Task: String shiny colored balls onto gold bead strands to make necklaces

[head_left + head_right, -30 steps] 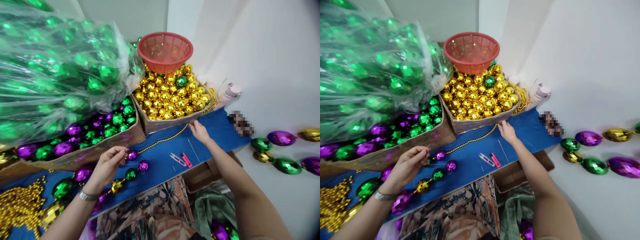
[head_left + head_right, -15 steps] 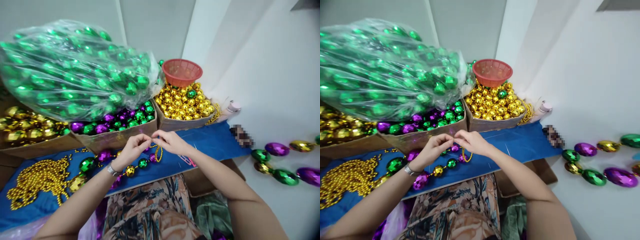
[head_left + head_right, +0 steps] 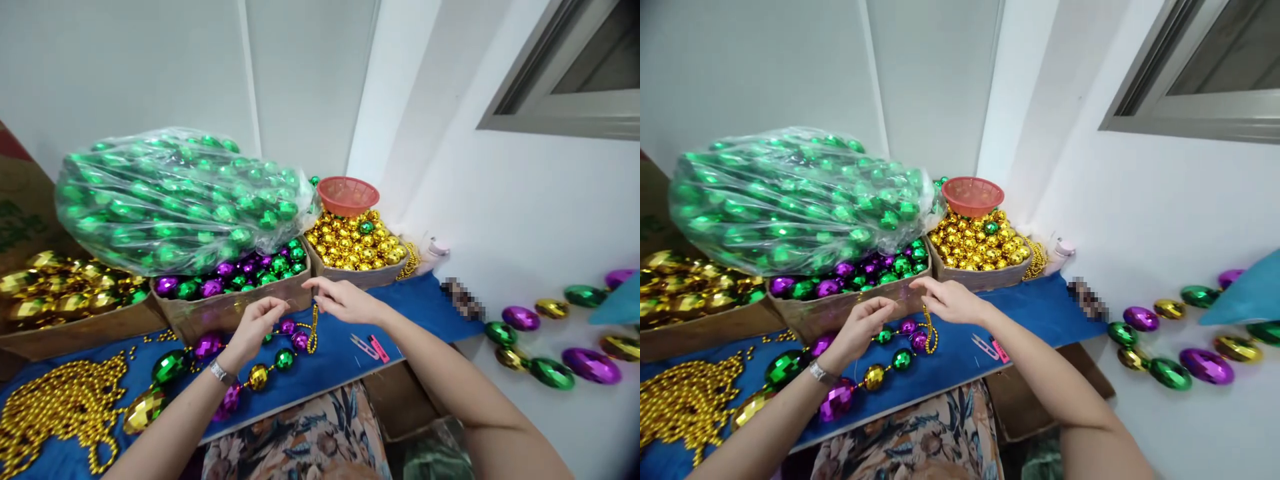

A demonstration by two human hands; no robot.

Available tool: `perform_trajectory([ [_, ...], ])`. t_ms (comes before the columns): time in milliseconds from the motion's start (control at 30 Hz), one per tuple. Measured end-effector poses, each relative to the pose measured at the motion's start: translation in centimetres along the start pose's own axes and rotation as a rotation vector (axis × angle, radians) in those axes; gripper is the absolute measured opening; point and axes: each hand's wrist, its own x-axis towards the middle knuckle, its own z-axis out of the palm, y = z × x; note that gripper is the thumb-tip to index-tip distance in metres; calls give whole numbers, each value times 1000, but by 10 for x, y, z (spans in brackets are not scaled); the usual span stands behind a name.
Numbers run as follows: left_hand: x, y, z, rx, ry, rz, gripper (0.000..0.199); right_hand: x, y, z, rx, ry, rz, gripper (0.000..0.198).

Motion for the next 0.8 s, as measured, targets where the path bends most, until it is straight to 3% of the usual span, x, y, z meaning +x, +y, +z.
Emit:
perform_trajectory([
  [333, 6, -5, 3, -71, 59, -1, 36, 6, -10, 4, -19, -13, -19, 36],
  [533, 5, 0, 10, -29, -93, 107, 28, 22, -18, 12, -112, -83, -84, 33],
  [800, 2, 16, 12, 157, -257, 122, 26, 39, -14, 18, -310, -130, -10, 35],
])
